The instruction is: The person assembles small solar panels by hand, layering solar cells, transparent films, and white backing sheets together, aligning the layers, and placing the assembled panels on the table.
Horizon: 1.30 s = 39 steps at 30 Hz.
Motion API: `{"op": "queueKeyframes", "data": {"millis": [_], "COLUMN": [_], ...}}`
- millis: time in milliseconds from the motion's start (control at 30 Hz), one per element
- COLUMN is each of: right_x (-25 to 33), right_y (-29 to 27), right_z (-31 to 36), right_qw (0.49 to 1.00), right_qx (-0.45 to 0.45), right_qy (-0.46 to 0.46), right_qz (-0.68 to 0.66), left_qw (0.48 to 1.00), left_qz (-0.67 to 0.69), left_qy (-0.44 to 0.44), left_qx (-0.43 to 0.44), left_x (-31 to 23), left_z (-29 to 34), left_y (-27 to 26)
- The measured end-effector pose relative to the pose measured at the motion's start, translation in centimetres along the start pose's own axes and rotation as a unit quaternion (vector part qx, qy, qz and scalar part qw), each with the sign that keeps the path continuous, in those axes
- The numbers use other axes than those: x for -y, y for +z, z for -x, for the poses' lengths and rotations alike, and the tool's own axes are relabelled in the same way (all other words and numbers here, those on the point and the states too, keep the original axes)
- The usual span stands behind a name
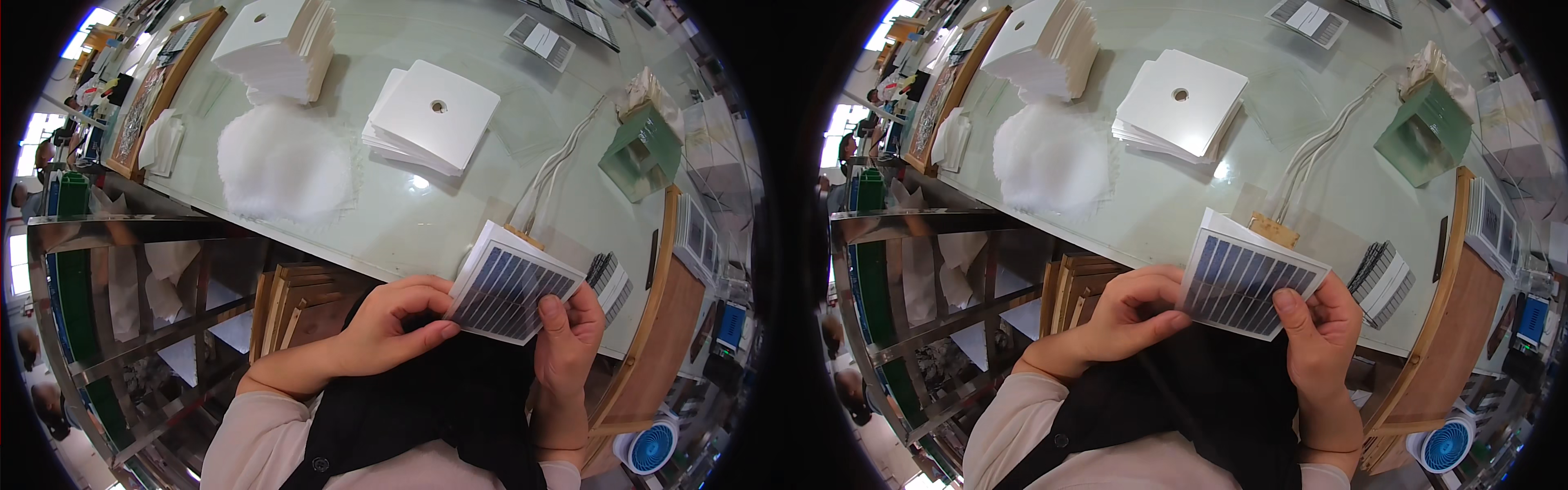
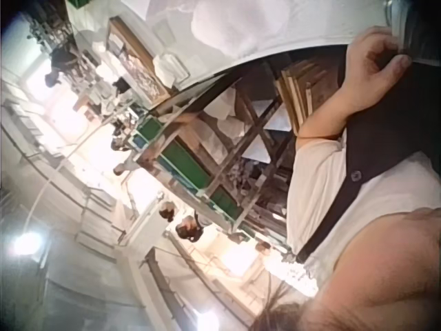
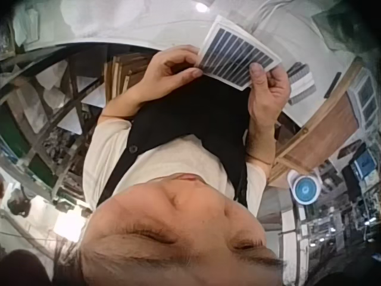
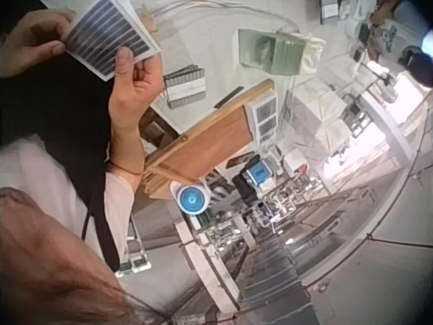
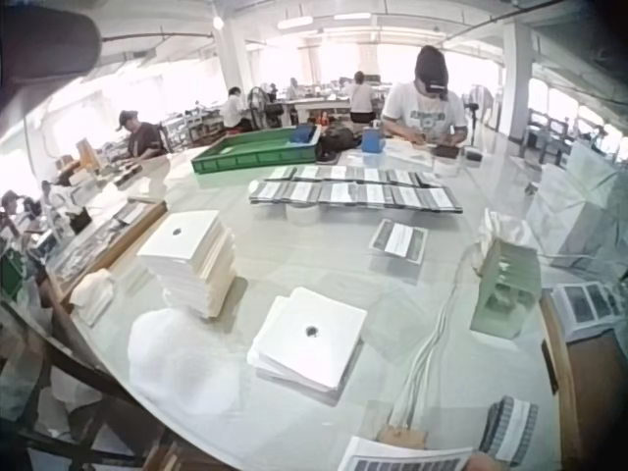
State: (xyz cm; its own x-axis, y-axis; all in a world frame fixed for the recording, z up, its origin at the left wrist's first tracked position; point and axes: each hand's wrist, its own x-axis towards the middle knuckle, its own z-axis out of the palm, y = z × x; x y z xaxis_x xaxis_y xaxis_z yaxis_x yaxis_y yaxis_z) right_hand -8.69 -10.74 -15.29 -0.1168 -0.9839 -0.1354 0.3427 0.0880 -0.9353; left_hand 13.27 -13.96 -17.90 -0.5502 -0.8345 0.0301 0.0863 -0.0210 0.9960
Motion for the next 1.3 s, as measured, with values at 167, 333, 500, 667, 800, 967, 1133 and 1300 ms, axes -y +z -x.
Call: {"op": "queueKeyframes", "data": {"millis": [167,333,500,667,800,967,1133,1300], "right_x": [-0.1,-0.15,-0.1,-0.34,-0.25,-0.26,-0.2,-0.36], "right_y": [-0.22,-0.24,-0.15,0.04,0.29,0.03,-0.1,0.24], "right_z": [0.04,0.09,0.17,0.19,0.14,0.13,0.07,0.16], "right_qw": [1.0,1.0,1.0,1.0,1.0,0.999,0.999,0.999], "right_qx": [0.006,0.002,0.011,0.017,0.012,0.021,0.021,-0.01], "right_qy": [0.0,-0.001,0.011,0.017,0.013,0.02,0.027,0.019], "right_qz": [0.008,0.008,0.01,0.016,0.013,0.019,0.01,-0.026], "left_qw": [0.999,0.998,0.976,0.983,1.0,0.999,0.998,0.984], "left_qz": [0.041,0.052,0.204,0.169,-0.021,0.0,0.027,0.118], "left_qy": [-0.026,-0.037,-0.068,-0.071,0.0,-0.033,-0.054,-0.132], "left_qx": [-0.008,-0.006,-0.026,-0.013,0.024,-0.003,-0.004,-0.025], "left_x": [0.23,0.08,-0.11,-0.46,-0.45,-0.53,-0.37,-0.37], "left_z": [0.15,0.36,0.58,0.03,-0.23,-0.09,-0.05,0.24], "left_y": [0.19,0.03,0.1,0.01,-0.51,-0.21,-0.08,0.42]}}
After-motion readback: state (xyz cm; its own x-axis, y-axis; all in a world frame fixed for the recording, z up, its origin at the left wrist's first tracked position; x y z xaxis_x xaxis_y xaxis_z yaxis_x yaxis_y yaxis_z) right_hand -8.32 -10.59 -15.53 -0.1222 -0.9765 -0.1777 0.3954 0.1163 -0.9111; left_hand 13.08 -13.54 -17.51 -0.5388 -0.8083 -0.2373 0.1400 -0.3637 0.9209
